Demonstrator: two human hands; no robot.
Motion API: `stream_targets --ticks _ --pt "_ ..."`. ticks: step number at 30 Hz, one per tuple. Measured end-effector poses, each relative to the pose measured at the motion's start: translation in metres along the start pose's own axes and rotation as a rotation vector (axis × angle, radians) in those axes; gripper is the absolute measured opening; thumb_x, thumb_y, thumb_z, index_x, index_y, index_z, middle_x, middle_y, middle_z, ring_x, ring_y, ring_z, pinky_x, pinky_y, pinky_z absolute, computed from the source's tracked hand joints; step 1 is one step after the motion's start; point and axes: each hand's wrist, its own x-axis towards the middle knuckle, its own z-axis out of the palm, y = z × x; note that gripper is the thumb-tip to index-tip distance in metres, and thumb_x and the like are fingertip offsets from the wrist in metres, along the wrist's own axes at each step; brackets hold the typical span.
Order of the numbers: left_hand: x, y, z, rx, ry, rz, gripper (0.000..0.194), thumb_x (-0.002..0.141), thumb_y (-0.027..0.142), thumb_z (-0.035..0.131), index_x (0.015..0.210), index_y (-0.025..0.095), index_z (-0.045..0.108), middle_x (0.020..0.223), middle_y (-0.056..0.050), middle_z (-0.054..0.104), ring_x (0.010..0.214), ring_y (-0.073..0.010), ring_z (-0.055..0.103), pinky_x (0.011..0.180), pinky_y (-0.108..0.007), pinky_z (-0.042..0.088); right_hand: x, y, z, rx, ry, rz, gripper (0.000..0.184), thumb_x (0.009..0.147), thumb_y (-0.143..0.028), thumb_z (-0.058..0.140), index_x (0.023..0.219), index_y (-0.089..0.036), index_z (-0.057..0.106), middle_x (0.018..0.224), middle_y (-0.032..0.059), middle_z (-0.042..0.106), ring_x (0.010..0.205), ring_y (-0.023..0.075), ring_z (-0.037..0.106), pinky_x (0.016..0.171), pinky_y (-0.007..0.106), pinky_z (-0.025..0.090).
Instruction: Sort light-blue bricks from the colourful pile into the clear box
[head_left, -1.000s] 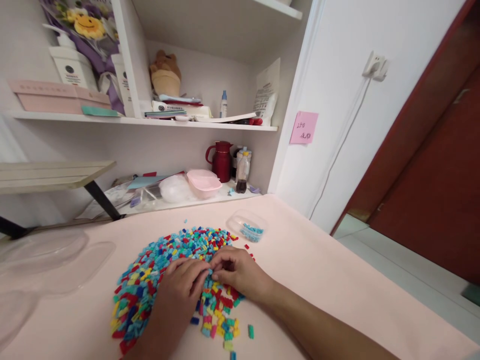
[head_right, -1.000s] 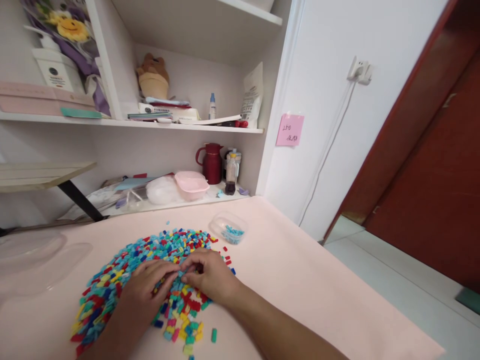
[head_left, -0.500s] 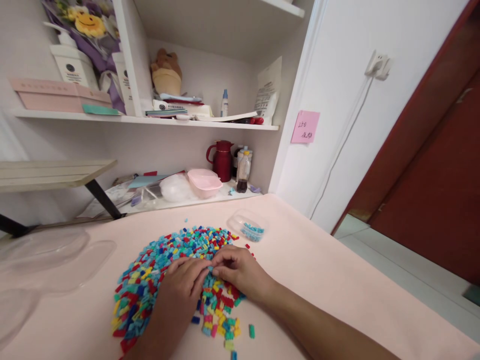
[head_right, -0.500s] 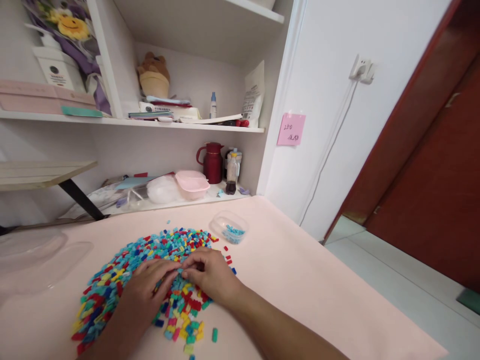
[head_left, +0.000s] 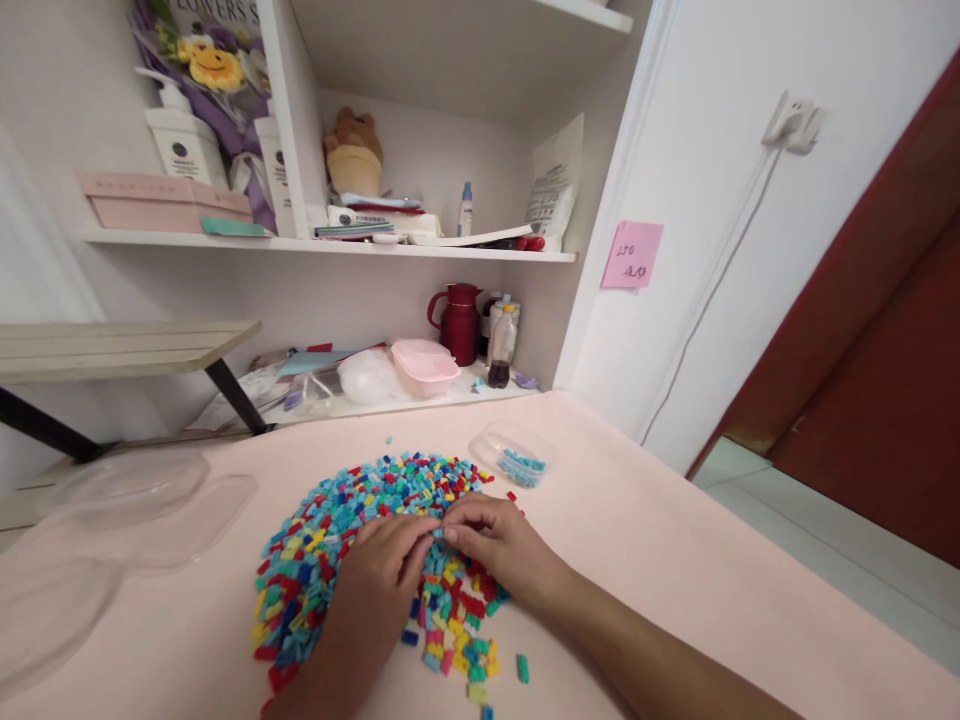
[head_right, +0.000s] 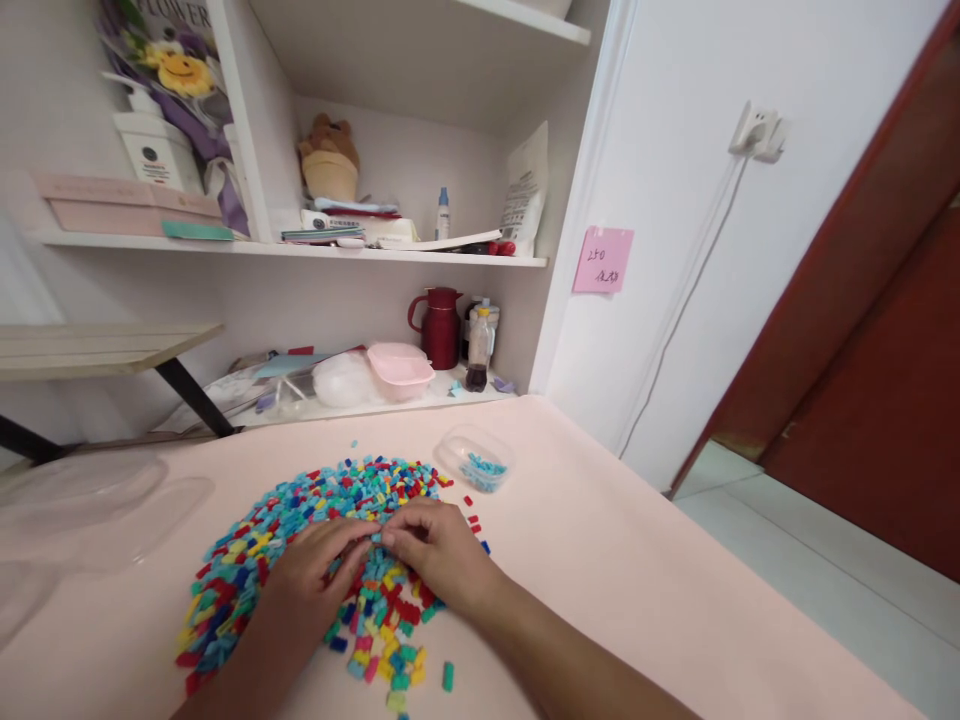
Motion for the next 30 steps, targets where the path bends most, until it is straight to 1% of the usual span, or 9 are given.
stream_targets --ticks 8,12,16,19,21,24,26,28,30 --pt "0.000 0.000 0.002 -0.038 0.014 -0.001 0.015 0.087 0.020 0.056 0.090 0.026 0.069 0.083 0.002 0.076 0.074 -0.0165 0.070 0.071 -0.032 0.054 0.000 0.003 0.001 -0.025 -0.005 0.012 0.024 0.087 -0.038 0.060 0.076 -0.019 0.071 0.077 0.0019 0.066 0.075 0.0160 0.058 0.071 0.028 0.045" --pt "-0.002 0.003 0.001 -0.051 0.025 -0.040 0.017 0.086 0.016 0.057 0.095 0.025 0.068 0.086 0.001 0.077 0.076 -0.0176 0.069 0.072 -0.033 0.053 0.001 0.000 -0.005 -0.075 0.020 -0.035 0.020 0.086 -0.036 0.061 0.079 -0.020 0.071 0.082 0.0038 0.069 0.079 0.0183 0.061 0.075 0.030 0.047" --pt "-0.003 0.010 -0.002 -0.024 0.002 -0.081 0.019 0.084 0.012 0.060 0.095 0.025 0.068 0.088 0.002 0.077 0.078 -0.0158 0.069 0.074 -0.031 0.052 0.001 -0.002 -0.028 -0.260 0.142 -0.095 0.020 0.088 -0.037 0.057 0.089 -0.022 0.070 0.091 0.0061 0.069 0.087 0.0217 0.063 0.079 0.034 0.048" --pt "-0.004 0.015 -0.003 -0.023 -0.011 -0.110 0.017 0.082 0.011 0.063 0.089 0.026 0.067 0.087 0.004 0.076 0.079 -0.0142 0.069 0.078 -0.030 0.050 0.003 0.007 -0.052 -0.433 0.326 -0.120 0.024 0.088 -0.043 0.056 0.093 -0.024 0.069 0.099 0.0061 0.069 0.094 0.0241 0.063 0.080 0.035 0.049" --pt "-0.005 0.017 -0.003 -0.031 -0.003 -0.120 0.016 0.083 0.011 0.063 0.088 0.026 0.067 0.085 0.005 0.076 0.077 -0.0127 0.068 0.079 -0.030 0.049 0.004 0.018 -0.069 -0.571 0.444 -0.117 0.029 0.086 -0.050 0.054 0.094 -0.026 0.069 0.104 0.0058 0.069 0.097 0.0264 0.063 0.074 0.035 0.050" --pt "-0.006 0.018 -0.001 -0.046 0.020 -0.134 0.015 0.085 0.012 0.062 0.088 0.026 0.066 0.084 0.006 0.076 0.075 -0.0122 0.068 0.080 -0.030 0.047 0.006 0.037 -0.090 -0.808 0.515 -0.140 0.034 0.084 -0.057 0.050 0.092 -0.030 0.069 0.103 0.0055 0.070 0.093 0.0299 0.064 0.073 0.042 0.049" --pt "-0.007 0.017 0.001 -0.053 0.035 -0.141 0.015 0.084 0.011 0.063 0.088 0.025 0.066 0.084 0.006 0.076 0.075 -0.0124 0.068 0.080 -0.031 0.047 0.006 0.049 -0.100 -0.949 0.538 -0.115 0.035 0.086 -0.057 0.046 0.097 -0.032 0.069 0.107 0.0078 0.069 0.095 0.0336 0.063 0.073 0.047 0.047" --pt "-0.008 0.016 0.003 -0.056 0.047 -0.144 0.015 0.083 0.011 0.064 0.087 0.025 0.066 0.083 0.006 0.076 0.075 -0.0129 0.067 0.079 -0.031 0.047 0.007 0.057 -0.104 -1.034 0.547 -0.079 0.036 0.087 -0.055 0.046 0.105 -0.033 0.068 0.112 0.0113 0.067 0.095 0.0360 0.063 0.070 0.049 0.046" --pt "-0.008 0.015 0.003 -0.059 0.060 -0.145 0.015 0.083 0.011 0.063 0.086 0.025 0.067 0.083 0.005 0.075 0.075 -0.0138 0.067 0.078 -0.032 0.047 0.008 0.059 -0.102 -1.022 0.549 -0.095 0.038 0.087 -0.053 0.045 0.112 -0.032 0.065 0.114 0.0131 0.066 0.097 0.0357 0.063 0.070 0.049 0.048"
